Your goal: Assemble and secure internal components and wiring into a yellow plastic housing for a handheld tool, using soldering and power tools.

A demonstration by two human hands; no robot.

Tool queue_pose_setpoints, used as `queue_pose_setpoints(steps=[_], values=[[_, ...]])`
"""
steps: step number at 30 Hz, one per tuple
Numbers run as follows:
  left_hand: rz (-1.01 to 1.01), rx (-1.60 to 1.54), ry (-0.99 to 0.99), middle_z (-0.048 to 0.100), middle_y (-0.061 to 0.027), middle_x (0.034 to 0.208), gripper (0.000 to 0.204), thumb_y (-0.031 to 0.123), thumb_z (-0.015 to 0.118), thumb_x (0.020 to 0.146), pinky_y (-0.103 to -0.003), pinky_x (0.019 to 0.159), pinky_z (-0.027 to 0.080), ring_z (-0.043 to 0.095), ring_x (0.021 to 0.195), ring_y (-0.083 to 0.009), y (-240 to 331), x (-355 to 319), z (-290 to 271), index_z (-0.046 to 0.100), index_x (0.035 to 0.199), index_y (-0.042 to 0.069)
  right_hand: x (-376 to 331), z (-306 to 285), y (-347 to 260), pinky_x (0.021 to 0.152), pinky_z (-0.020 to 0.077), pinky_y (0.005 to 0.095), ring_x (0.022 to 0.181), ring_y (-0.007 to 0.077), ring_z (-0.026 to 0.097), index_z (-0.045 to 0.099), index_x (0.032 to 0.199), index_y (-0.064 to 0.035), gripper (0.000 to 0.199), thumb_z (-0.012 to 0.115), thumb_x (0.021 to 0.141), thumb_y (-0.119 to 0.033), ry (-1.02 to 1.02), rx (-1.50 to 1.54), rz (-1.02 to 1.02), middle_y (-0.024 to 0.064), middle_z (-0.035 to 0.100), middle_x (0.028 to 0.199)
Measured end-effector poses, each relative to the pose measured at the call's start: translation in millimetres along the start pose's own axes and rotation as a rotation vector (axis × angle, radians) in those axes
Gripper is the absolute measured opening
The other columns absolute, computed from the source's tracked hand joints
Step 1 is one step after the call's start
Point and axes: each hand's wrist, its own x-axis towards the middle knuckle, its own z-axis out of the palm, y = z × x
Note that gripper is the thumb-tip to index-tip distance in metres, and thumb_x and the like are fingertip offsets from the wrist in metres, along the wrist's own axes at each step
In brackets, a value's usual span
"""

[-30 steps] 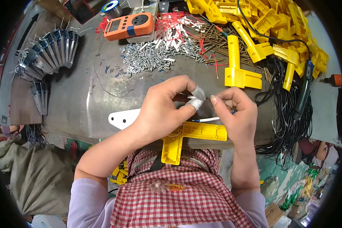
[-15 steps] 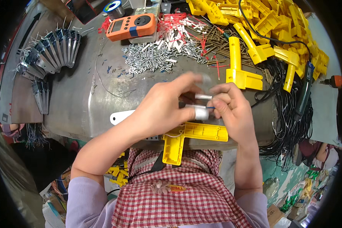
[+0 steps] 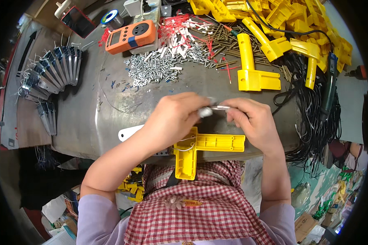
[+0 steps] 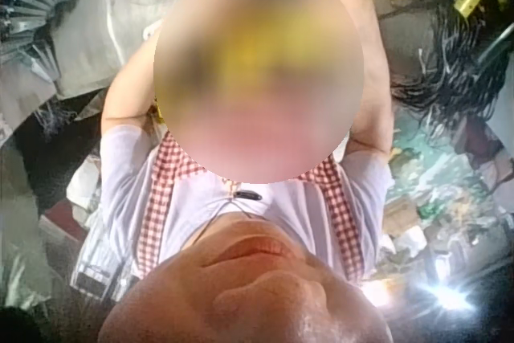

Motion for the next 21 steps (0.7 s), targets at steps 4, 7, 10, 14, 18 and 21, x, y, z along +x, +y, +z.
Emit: queue_pose_setpoints(steps=[4,7,10,14,18,21], values=[[0.091,0.327,-0.034,0.062,-0.0146,0.079,0.023,-0.007,0.058,0.071,-0.036,0.063,0.050,0.062,0.070,-0.0308,5.0,-2.2,-6.3,0.064,0.092,0.000,2.7,19.6,-3.7,0.066,0.0498,0.0348,0.077,0.0279,0.063,0.059,0.102,-0.0034,0.019,0.060,0.084,-0.008,0.165,-0.252,-0.200,0.0122,0.063,0.083],[0.111,0.447,-0.062,0.061,-0.0140,0.077,0.020,-0.006,0.059,0.068,-0.038,0.062,0.050,0.061,0.069,-0.0325,11.5,1.3,-18.5,0.062,0.086,0.001,3.4,16.0,-3.5,0.065,0.0489,0.0393,0.078,0.0309,0.062,0.060,0.095,-0.0064,0.012,0.060,0.084,-0.012,0.156,-0.407,-0.317,0.0123,0.060,0.078],[0.043,0.592,0.083,0.061,-0.0127,0.077,0.018,-0.006,0.059,0.067,-0.040,0.064,0.049,0.061,0.071,-0.0330,-9.8,12.1,-44.6,0.061,0.084,0.002,-2.8,0.7,15.6,0.059,0.0464,0.0334,0.064,0.0196,0.059,0.059,0.095,-0.0051,0.010,0.054,0.091,-0.013,0.341,-0.282,-0.086,0.0093,0.056,0.069],[0.269,0.636,0.009,0.062,-0.0091,0.098,0.025,-0.005,0.059,0.069,-0.041,0.083,0.046,0.057,0.097,-0.0287,-19.5,50.5,-21.3,0.065,0.090,0.008,-8.1,-11.5,38.2,0.050,0.0350,0.0197,0.054,0.0042,0.042,0.056,0.100,-0.0009,0.018,0.045,0.098,-0.015,0.373,0.411,0.163,0.0006,0.051,0.063],[0.476,0.755,0.085,0.058,-0.0043,0.112,0.033,0.004,0.066,0.069,-0.038,0.091,0.042,0.050,0.110,-0.0230,-42.0,101.8,19.0,0.065,0.102,0.009,-4.2,-8.6,34.7,0.050,0.0360,0.0169,0.054,0.0038,0.045,0.051,0.105,-0.0014,0.018,0.043,0.099,-0.016,0.372,0.552,0.196,0.0031,0.056,0.066],[0.532,0.712,0.035,0.059,-0.0056,0.107,0.029,0.005,0.066,0.070,-0.038,0.089,0.043,0.052,0.106,-0.0253,-54.0,119.0,31.7,0.063,0.099,0.007,-4.0,-5.8,38.6,0.054,0.0422,0.0192,0.057,0.0067,0.051,0.049,0.105,-0.0006,0.017,0.042,0.099,-0.015,0.391,0.635,0.175,0.0063,0.060,0.073]])
